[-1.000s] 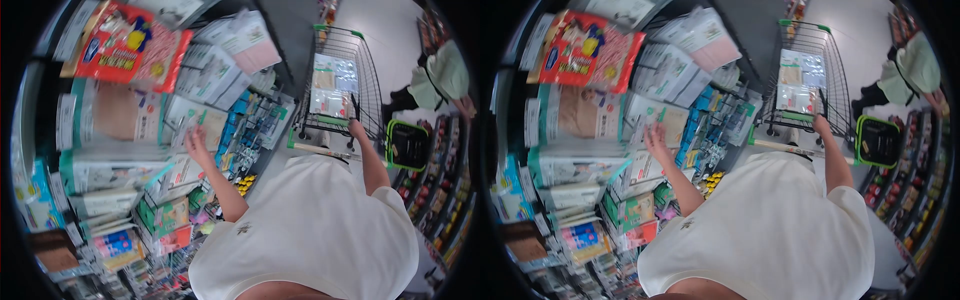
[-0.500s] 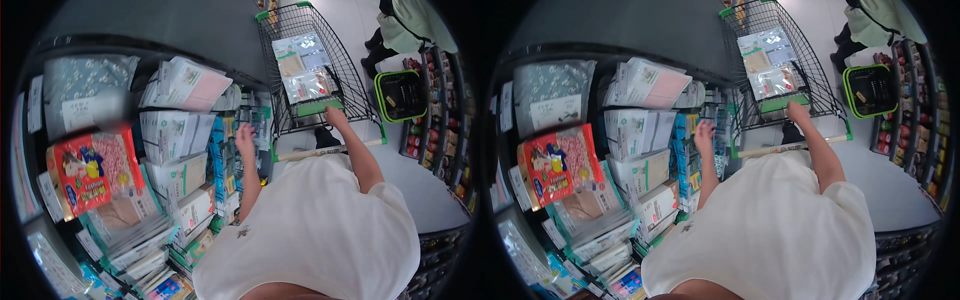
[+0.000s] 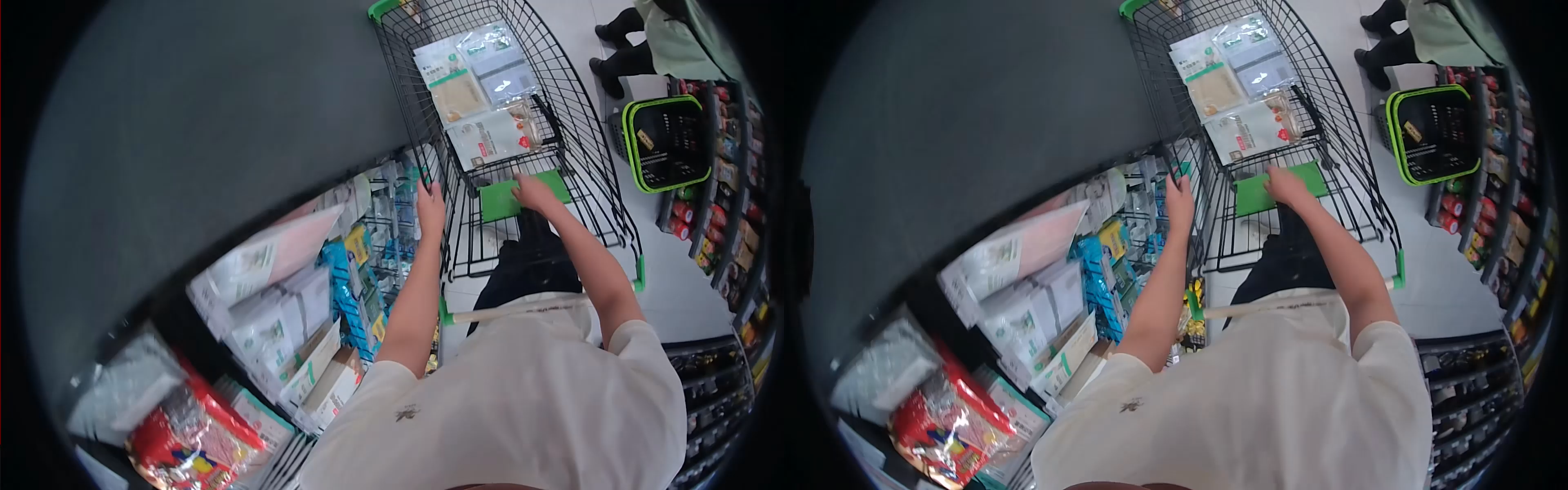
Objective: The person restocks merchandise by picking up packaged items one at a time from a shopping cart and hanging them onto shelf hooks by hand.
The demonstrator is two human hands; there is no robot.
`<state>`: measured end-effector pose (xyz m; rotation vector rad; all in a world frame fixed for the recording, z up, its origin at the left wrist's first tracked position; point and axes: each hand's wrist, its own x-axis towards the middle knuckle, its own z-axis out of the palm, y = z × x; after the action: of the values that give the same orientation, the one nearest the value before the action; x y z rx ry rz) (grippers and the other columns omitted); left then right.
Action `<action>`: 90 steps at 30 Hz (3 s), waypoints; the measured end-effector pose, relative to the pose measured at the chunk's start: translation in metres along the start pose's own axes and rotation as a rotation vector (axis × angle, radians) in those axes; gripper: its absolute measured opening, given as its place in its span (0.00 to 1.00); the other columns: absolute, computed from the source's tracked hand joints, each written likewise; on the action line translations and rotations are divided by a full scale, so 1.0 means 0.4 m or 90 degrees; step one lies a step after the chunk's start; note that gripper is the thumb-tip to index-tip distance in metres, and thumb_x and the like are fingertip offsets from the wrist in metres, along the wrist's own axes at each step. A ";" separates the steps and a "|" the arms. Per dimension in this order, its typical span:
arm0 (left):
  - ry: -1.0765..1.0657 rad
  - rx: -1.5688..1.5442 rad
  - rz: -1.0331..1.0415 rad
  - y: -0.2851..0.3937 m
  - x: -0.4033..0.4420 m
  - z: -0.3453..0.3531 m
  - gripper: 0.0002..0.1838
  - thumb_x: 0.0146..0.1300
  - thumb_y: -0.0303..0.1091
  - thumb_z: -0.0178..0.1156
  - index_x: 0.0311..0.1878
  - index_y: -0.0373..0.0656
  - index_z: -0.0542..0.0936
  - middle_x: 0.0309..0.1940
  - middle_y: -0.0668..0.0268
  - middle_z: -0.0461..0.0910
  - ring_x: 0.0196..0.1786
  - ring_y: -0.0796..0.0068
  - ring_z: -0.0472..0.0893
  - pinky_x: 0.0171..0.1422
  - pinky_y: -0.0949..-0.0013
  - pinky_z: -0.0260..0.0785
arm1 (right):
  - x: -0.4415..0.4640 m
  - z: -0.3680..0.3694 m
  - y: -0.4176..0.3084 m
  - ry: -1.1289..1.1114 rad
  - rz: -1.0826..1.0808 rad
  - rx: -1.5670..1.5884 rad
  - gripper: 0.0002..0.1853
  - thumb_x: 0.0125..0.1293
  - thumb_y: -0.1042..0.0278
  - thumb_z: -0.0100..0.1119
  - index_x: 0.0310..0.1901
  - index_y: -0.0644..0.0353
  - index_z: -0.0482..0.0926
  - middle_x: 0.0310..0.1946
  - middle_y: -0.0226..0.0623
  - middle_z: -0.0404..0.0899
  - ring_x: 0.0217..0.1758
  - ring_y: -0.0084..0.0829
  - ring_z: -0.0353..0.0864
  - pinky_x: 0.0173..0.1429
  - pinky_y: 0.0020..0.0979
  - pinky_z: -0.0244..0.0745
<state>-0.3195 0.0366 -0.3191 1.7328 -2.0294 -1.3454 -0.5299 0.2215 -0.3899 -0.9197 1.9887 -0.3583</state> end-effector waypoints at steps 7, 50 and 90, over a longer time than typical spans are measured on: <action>0.002 0.034 -0.061 0.000 0.003 0.012 0.17 0.77 0.35 0.49 0.62 0.35 0.70 0.50 0.54 0.84 0.50 0.60 0.85 0.50 0.62 0.78 | 0.553 0.116 0.085 0.108 0.128 0.383 0.28 0.60 0.56 0.67 0.57 0.68 0.79 0.49 0.57 0.84 0.53 0.48 0.85 0.59 0.39 0.78; 0.041 0.063 0.016 -0.065 0.026 0.033 0.22 0.74 0.40 0.50 0.65 0.38 0.68 0.47 0.39 0.82 0.50 0.36 0.81 0.54 0.43 0.71 | -0.251 -0.298 -0.139 0.279 -0.116 0.318 0.24 0.61 0.67 0.66 0.59 0.65 0.77 0.46 0.47 0.86 0.49 0.33 0.85 0.56 0.37 0.78; 0.540 -0.853 0.078 -0.278 -0.918 -0.845 0.26 0.67 0.40 0.68 0.62 0.34 0.75 0.52 0.60 0.82 0.53 0.73 0.82 0.56 0.68 0.75 | -0.619 0.279 -0.898 -0.279 -0.529 0.134 0.12 0.74 0.66 0.60 0.49 0.67 0.76 0.38 0.35 0.83 0.44 0.22 0.81 0.52 0.27 0.75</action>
<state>0.0878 0.1815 -0.0461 1.1045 -0.4635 -1.1138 -0.1891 0.1664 -0.1006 -1.5082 1.0788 -0.7328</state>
